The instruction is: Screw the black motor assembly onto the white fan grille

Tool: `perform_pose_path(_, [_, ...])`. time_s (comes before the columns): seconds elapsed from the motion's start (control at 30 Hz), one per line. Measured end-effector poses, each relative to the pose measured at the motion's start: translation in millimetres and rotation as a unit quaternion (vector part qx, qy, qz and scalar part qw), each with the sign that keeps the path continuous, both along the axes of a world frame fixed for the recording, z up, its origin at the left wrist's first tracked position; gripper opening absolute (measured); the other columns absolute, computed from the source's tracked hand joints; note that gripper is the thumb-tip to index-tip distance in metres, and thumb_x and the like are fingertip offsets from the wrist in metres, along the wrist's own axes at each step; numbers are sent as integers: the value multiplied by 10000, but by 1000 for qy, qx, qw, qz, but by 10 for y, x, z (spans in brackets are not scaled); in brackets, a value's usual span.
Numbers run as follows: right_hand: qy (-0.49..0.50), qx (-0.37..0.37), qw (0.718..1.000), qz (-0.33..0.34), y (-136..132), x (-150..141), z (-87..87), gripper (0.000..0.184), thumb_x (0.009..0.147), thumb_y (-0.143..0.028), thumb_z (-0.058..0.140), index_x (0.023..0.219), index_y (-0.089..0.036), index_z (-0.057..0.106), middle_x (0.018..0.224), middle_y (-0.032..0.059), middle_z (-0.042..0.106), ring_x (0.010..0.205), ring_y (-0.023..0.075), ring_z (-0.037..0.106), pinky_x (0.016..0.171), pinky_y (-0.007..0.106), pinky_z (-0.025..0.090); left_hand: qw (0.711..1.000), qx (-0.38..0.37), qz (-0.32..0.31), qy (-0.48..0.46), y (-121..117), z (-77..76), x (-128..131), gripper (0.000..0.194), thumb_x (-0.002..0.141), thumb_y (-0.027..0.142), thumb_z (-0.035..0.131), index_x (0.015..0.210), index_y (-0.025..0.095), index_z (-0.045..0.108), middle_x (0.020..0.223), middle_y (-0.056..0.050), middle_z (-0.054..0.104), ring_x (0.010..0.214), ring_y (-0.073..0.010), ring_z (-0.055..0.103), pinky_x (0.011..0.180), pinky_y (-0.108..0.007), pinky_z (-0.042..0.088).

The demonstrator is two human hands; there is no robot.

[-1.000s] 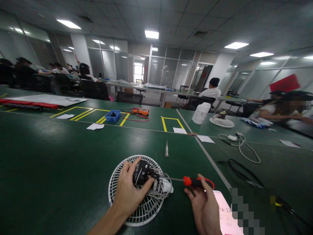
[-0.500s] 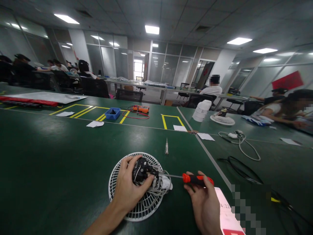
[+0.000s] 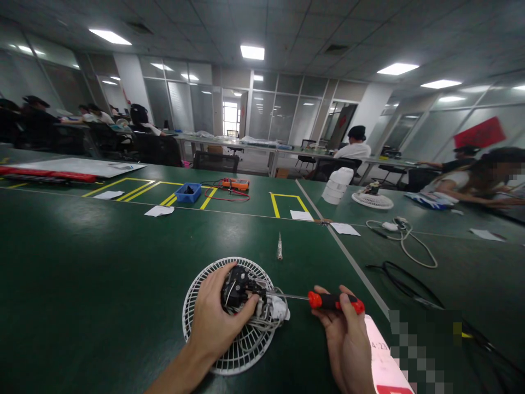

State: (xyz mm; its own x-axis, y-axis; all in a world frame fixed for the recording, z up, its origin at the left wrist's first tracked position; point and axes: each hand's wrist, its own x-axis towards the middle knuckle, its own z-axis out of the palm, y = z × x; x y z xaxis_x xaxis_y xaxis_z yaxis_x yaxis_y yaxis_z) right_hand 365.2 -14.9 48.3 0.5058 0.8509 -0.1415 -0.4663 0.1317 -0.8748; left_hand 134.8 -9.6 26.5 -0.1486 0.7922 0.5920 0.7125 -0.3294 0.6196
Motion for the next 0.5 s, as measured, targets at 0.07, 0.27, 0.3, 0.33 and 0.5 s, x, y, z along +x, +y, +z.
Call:
perform_pose_path(0.07, [18, 24, 1000, 3, -19, 4, 13, 581, 652, -436, 848, 1122, -233, 574, 1041, 53, 753, 1006, 249, 709, 818, 370, 567, 1000, -3, 5, -2, -3, -11, -1, 628, 792, 516, 740, 1320, 237, 549, 1249, -92, 680, 1140, -301, 649, 996, -518, 533])
perform_pose_path(0.27, [-55, -12, 998, -2, 7, 45, -45, 581, 600, -433, 917, 1024, -215, 584, 661, -56, 671, 581, 150, 652, 609, 269, 540, 1000, -9, 16, 0, -12, -15, -4, 641, 781, 543, 748, 1319, 251, 559, 1233, -82, 699, 1109, -301, 668, 974, -521, 545])
perform_pose_path(0.3, [-62, -22, 998, 3, 17, 45, -57, 606, 595, -444, 924, 1037, -215, 577, 614, -76, 635, 512, 129, 604, 548, 243, 508, 1000, -7, 16, 1, -13, -10, -4, 639, 784, 544, 745, 1320, 251, 558, 1229, -81, 701, 1104, -299, 670, 971, -519, 547])
perform_pose_path(0.33, [-63, -31, 998, 7, 24, 40, -67, 638, 589, -452, 929, 1061, -216, 570, 594, -88, 614, 478, 116, 571, 510, 228, 483, 1000, -5, 17, 3, -15, -5, -4, 634, 787, 543, 742, 1319, 250, 558, 1223, -80, 703, 1096, -297, 673, 966, -515, 550])
perform_pose_path(0.5, [-22, -16, 1000, -14, 15, -10, -86, 632, 589, -444, 927, 1081, -252, 579, 942, -14, 716, 845, 194, 702, 729, 324, 584, 1000, -4, 16, 5, -22, -5, -4, 634, 792, 548, 737, 1320, 248, 556, 1223, -80, 704, 1085, -296, 676, 957, -513, 554])
